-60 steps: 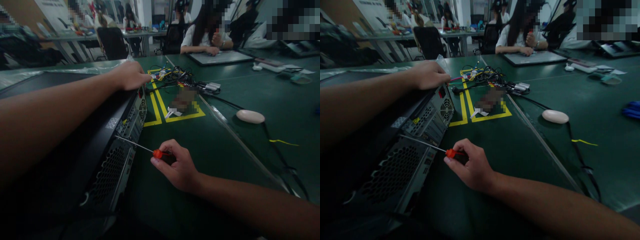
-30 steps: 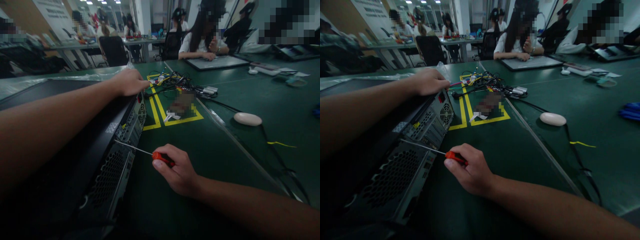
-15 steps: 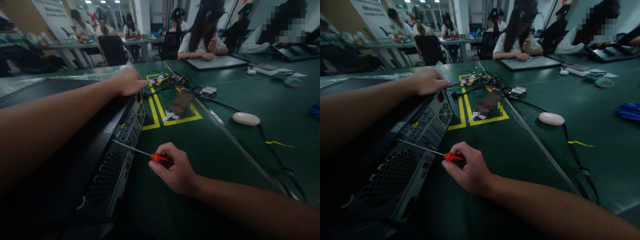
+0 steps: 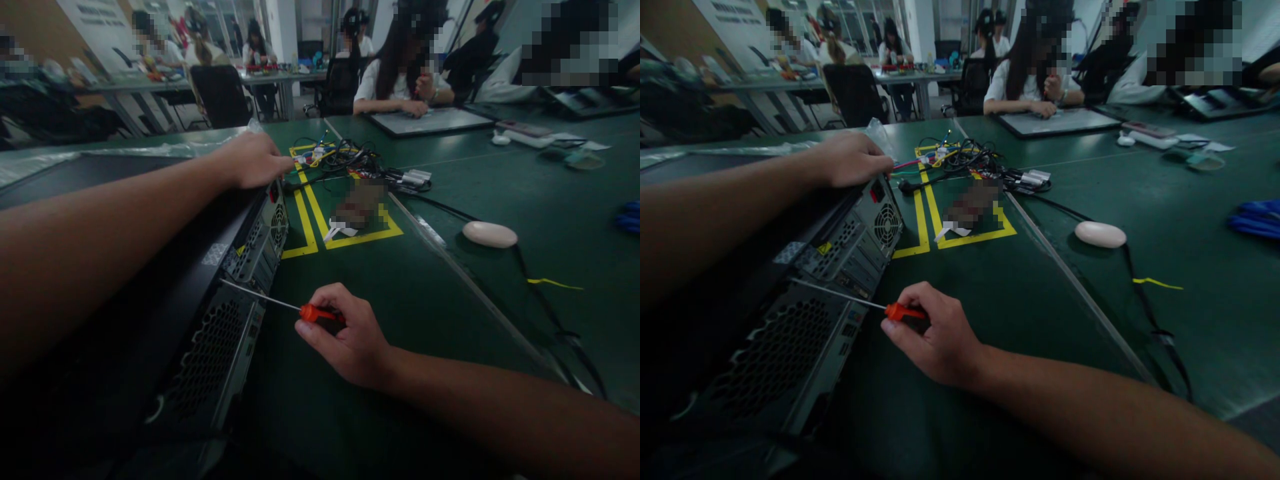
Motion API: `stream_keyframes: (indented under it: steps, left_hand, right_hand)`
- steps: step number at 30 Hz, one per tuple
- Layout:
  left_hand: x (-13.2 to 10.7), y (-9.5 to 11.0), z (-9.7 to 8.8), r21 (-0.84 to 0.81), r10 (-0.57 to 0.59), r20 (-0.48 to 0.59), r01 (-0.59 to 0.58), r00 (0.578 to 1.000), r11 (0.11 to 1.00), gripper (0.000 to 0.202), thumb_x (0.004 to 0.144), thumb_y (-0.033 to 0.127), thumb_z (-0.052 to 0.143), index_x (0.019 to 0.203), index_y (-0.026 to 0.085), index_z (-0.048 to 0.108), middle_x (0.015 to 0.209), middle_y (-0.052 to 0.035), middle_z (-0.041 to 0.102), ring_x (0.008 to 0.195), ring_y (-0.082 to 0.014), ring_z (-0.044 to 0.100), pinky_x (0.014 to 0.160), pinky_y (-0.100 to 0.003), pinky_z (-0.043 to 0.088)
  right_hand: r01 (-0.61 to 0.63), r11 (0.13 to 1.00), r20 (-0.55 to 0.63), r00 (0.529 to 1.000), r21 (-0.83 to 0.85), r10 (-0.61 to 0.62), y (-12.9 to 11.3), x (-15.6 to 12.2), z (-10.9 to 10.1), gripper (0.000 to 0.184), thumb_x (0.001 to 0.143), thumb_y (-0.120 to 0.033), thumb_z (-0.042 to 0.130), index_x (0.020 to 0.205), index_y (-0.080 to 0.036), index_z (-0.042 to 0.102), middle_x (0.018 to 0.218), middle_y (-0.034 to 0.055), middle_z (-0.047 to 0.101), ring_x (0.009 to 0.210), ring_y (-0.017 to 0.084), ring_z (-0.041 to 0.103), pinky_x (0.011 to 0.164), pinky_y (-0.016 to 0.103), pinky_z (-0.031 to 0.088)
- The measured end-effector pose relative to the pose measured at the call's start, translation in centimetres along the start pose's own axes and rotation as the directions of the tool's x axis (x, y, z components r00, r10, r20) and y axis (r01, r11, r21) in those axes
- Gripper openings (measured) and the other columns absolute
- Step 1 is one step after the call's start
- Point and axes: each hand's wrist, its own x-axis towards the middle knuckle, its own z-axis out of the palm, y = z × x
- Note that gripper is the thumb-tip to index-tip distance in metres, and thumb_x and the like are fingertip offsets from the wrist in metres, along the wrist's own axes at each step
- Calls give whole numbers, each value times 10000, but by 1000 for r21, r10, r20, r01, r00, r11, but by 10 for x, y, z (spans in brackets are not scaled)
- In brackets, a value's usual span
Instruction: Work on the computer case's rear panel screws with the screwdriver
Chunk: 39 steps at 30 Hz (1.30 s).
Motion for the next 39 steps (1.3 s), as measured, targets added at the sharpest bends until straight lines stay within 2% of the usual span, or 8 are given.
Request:
stream_keyframes:
  steps: [5, 15, 23, 29, 32, 33, 36, 39]
  left_hand:
    - [0, 0, 0, -20, -22, 1, 22, 1000, 1000, 712, 971, 526, 351, 1001, -9, 820, 944, -196, 705, 840, -223, 513, 811, -361, 378]
    - [-2, 0, 0, -23, 4, 0, -4, 1000, 1000, 676, 985, 513, 346, 908, 20, 803, 827, -142, 654, 765, -179, 449, 763, -353, 362]
    - [3, -2, 6, -46, -71, 16, 71, 997, 996, 750, 974, 577, 314, 1034, 14, 806, 999, -153, 677, 1059, -279, 595, 976, -403, 406]
    - [3, -2, 6, -33, -44, -14, 43, 999, 999, 746, 958, 571, 332, 979, 2, 815, 913, -156, 657, 955, -266, 606, 886, -390, 421]
    - [3, -2, 6, -29, -32, -35, 31, 999, 999, 743, 951, 581, 330, 946, 27, 824, 841, -137, 634, 885, -237, 587, 831, -375, 413]
    - [3, -2, 5, -22, -29, -38, 28, 999, 999, 747, 952, 584, 324, 935, 29, 824, 830, -135, 632, 875, -231, 580, 819, -370, 410]
    - [1, -1, 4, -16, -33, -17, 33, 999, 999, 749, 963, 581, 322, 952, 23, 822, 871, -146, 662, 893, -226, 577, 826, -358, 407]
    - [0, 1, 3, -37, -57, 4, 57, 998, 998, 745, 974, 564, 339, 1014, -4, 818, 937, -167, 691, 930, -237, 590, 874, -372, 408]
  right_hand:
    - [15, 1000, 2, 1000, 4, -15, -1, 0, 0, 180, 921, -241, 748, 990, -235, 582, 803, -40, 607, 633, 121, 555, 586, 254, 432]
    - [17, 1000, 3, 1000, 14, -17, -2, 1, -1, 143, 919, -240, 741, 979, -220, 613, 804, -30, 611, 624, 117, 548, 575, 245, 436]
    - [29, 999, 14, 999, 34, -30, -1, 1, -1, 86, 962, -264, 706, 998, -195, 667, 807, -5, 643, 658, 136, 583, 603, 259, 463]
    - [73, 997, 60, 995, 24, -74, -2, 2, -2, 170, 1051, -218, 554, 1025, -174, 716, 812, 17, 657, 686, 145, 588, 654, 283, 473]
    - [39, 998, 60, 997, 57, -42, -1, 0, -1, 128, 1015, -239, 630, 1122, -180, 669, 831, 0, 658, 662, 132, 583, 622, 266, 462]
    - [25, 998, 53, 998, 65, -28, -1, -1, -1, 182, 981, -252, 687, 1144, -186, 640, 829, -12, 652, 647, 126, 576, 607, 258, 455]
    - [7, 998, 39, 999, 69, -10, 0, -3, 1, 289, 899, -256, 789, 1089, -219, 575, 783, -55, 606, 601, 108, 538, 567, 236, 422]
    - [-4, 999, 31, 1000, 40, 3, 0, -2, 1, 224, 916, -229, 758, 1026, -231, 562, 788, -54, 599, 609, 107, 537, 571, 235, 418]
